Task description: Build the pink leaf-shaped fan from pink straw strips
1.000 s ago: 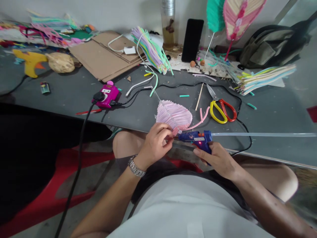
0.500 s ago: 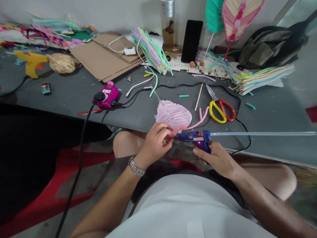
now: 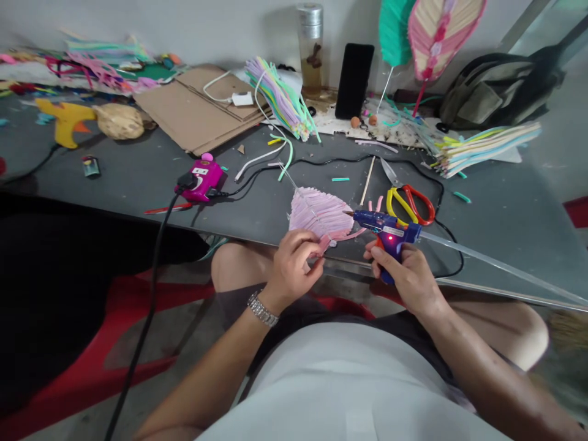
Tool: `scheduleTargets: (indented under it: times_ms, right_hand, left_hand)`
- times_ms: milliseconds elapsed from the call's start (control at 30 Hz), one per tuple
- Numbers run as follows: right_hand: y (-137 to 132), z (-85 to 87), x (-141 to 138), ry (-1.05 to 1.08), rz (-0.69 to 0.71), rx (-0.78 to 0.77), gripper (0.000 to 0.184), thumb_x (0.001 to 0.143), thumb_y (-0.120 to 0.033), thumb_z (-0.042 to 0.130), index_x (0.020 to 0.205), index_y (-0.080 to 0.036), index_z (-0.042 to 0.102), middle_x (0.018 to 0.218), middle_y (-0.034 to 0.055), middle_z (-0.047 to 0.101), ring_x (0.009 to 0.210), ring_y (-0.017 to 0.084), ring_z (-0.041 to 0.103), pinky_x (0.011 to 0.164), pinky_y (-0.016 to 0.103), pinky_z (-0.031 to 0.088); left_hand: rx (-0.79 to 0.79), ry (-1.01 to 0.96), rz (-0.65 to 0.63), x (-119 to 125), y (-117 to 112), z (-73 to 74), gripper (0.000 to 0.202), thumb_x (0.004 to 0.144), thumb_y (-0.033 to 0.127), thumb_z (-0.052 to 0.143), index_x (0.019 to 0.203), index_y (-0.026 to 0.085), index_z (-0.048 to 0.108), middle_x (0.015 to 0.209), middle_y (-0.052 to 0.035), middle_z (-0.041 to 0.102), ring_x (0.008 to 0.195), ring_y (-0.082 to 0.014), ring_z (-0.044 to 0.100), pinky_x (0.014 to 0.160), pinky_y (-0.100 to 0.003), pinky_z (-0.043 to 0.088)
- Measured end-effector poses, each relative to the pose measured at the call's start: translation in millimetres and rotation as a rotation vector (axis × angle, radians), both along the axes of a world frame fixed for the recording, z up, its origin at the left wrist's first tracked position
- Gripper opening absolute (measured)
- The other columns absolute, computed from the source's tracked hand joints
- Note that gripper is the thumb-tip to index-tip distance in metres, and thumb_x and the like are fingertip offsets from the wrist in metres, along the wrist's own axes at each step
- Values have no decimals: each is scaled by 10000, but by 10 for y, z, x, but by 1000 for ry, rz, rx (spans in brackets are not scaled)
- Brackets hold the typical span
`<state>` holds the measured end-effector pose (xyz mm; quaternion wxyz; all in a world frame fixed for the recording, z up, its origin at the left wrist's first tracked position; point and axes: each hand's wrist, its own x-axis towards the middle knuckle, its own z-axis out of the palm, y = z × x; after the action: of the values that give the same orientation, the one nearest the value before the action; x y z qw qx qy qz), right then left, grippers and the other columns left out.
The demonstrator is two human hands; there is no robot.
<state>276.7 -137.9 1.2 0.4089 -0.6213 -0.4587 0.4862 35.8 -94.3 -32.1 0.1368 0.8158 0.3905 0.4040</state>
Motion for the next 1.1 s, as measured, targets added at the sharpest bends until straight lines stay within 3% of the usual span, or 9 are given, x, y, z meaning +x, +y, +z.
scheduleTargets:
  times_ms: [233, 500, 833, 1100]
  right_hand:
    - [25, -12, -8, -56, -18, 30, 471, 883, -652, 668, 838, -186, 710, 739, 74, 701, 896, 246, 715, 710, 303, 539]
    - [34, -21, -14, -61, -51, 45, 504, 882, -669, 656, 903, -170, 723, 870, 107, 745, 747, 196, 680, 627, 295, 508]
    - [50, -25, -3, 115, -92, 27, 418, 870, -583, 739, 899, -166, 725, 824, 60, 729, 603, 121, 582, 499, 245, 405]
    - [57, -40, -5, 205, -124, 26, 401, 849, -556, 773, 922, -164, 727, 800, 49, 723, 564, 106, 554, 443, 217, 388]
  left_hand:
    - [58, -70, 59, 51, -11, -124, 241, 850, 79, 664, 1014, 231, 573, 1064, -74, 690, 1072, -241, 669, 959, -451, 564]
    - [116, -94, 49, 18, -16, -181, 254, 852, 84, 692, 1022, 226, 566, 1125, -93, 685, 1115, -243, 672, 965, -449, 576]
    - [292, -39, 35, -39, 16, -247, 141, 896, 106, 698, 954, 225, 651, 1089, -75, 698, 1052, -215, 702, 975, -451, 615]
    - [229, -78, 32, -62, 23, -233, 201, 890, 126, 744, 899, 207, 559, 1076, -76, 718, 1029, -186, 719, 1008, -407, 609]
